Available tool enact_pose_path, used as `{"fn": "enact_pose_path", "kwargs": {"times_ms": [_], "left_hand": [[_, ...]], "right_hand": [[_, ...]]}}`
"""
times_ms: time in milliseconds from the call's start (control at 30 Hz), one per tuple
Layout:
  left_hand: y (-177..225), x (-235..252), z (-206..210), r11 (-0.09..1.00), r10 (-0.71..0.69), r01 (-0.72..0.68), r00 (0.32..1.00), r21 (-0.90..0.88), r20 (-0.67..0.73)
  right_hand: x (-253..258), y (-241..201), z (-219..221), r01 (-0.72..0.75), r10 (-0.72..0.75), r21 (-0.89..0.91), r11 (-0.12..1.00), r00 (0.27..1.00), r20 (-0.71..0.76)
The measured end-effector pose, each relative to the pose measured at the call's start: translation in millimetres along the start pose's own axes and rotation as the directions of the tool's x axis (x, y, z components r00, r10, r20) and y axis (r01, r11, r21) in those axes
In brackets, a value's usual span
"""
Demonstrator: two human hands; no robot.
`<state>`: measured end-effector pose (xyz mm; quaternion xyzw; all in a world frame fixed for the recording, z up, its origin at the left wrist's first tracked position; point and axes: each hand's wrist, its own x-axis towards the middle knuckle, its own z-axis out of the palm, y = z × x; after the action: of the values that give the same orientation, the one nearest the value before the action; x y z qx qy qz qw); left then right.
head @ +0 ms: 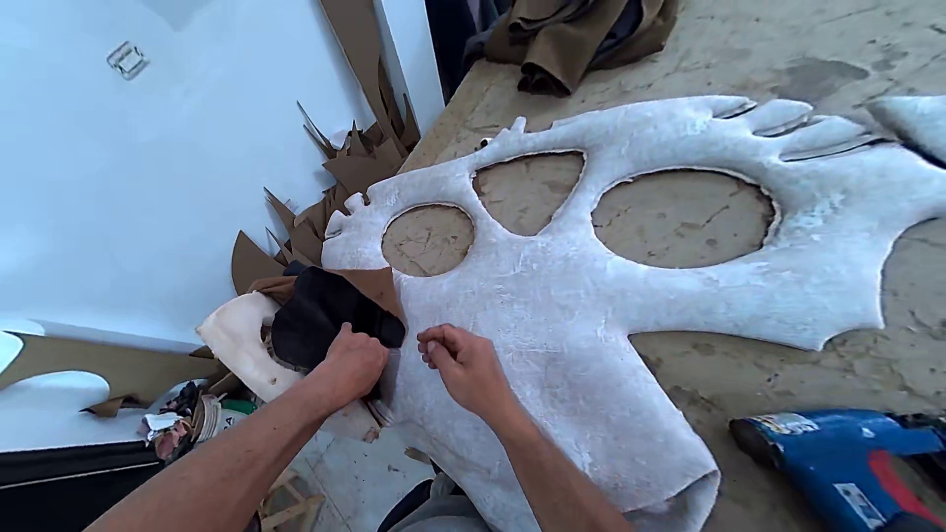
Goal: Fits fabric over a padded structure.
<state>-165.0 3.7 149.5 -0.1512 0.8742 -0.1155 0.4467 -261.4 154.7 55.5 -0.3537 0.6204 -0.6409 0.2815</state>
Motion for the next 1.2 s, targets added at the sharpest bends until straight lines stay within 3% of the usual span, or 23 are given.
{"fn": "enact_pose_path", "kwargs": {"times_ms": [67, 133, 233, 300, 400, 533, 600, 700, 767, 833, 933, 1000, 1033, 1100, 1167, 1200], "left_hand": [[-2.0, 3.2, -2.6, 0.998, 0.035, -0.035, 0.999, 0.051, 0.009], [-6.9, 3.1, 2.5, 0.984, 0.161, -0.156, 0.985, 0.09, -0.059], [-14.2, 1.2, 10.7, 0.917, 0.394, -0.368, 0.898, 0.154, -0.197], [-18.8, 3.1, 16.7, 0.886, 0.456, -0.409, 0.851, 0.217, -0.261], [-25.5, 8.3, 22.4, 0.895, 0.437, -0.351, 0.818, 0.276, -0.375], [-32.4, 15.8, 5.5, 0.947, 0.286, -0.236, 0.927, 0.217, -0.243], [-36.1, 19.5, -2.9, 0.947, 0.279, -0.235, 0.94, 0.218, -0.195], [-39.3, 21.0, -15.9, 0.925, 0.339, -0.267, 0.902, 0.272, -0.268], [-41.6, 19.1, -28.5, 0.917, 0.379, -0.277, 0.829, 0.286, -0.411], [-42.6, 12.4, -42.3, 0.936, 0.351, -0.266, 0.705, 0.229, -0.616], [-37.2, -15.8, -54.1, 0.97, 0.13, -0.241, 0.405, 0.032, -0.905], [-23.6, -44.4, -40.0, 0.949, -0.055, -0.294, 0.201, -0.114, -0.978], [-11.9, -57.9, -23.0, 0.922, -0.147, -0.341, 0.132, -0.184, -0.98], [19.1, -75.1, 28.2, 0.853, -0.306, -0.42, 0.078, -0.31, -0.949], [53.3, -77.1, 88.7, 0.762, -0.43, -0.485, 0.117, -0.43, -0.895], [68.9, -75.6, 118.3, 0.715, -0.473, -0.501, 0.167, -0.487, -0.865]], "right_hand": [[-0.8, 2.8, 0.2, 0.028, -0.025, -0.095, 0.995, 0.999, 0.03], [-1.1, 3.2, 2.3, 0.081, -0.067, -0.244, 0.967, 0.996, 0.066], [-2.6, 7.7, 11.7, 0.216, -0.158, -0.456, 0.863, 0.974, 0.163], [-5.2, 12.8, 20.0, 0.288, -0.193, -0.553, 0.781, 0.955, 0.224], [-5.9, 14.6, 26.9, 0.337, -0.205, -0.633, 0.697, 0.94, 0.274], [-10.6, 14.9, 33.3, 0.415, -0.247, -0.69, 0.592, 0.909, 0.335], [-14.3, 16.2, 39.3, 0.524, -0.289, -0.665, 0.532, 0.851, 0.439], [-11.9, 13.1, 51.5, 0.65, -0.259, -0.613, 0.449, 0.752, 0.607], [-2.9, 5.8, 58.2, 0.662, -0.153, -0.621, 0.419, 0.726, 0.671], [6.0, -1.2, 62.7, 0.657, -0.041, -0.63, 0.413, 0.705, 0.708], [10.7, 0.4, 63.0, 0.698, -0.064, -0.593, 0.4, 0.667, 0.742], [8.4, 2.5, 61.1, 0.699, -0.151, -0.587, 0.408, 0.686, 0.712], [7.6, -0.9, 60.7, 0.669, -0.148, -0.606, 0.429, 0.714, 0.684], [8.9, -13.4, 61.6, 0.557, 0.001, -0.668, 0.494, 0.768, 0.641], [16.7, -6.8, 65.6, 0.58, 0.01, -0.669, 0.464, 0.752, 0.659], [21.8, -4.6, 68.5, 0.587, 0.04, -0.673, 0.45, 0.74, 0.672]]}}
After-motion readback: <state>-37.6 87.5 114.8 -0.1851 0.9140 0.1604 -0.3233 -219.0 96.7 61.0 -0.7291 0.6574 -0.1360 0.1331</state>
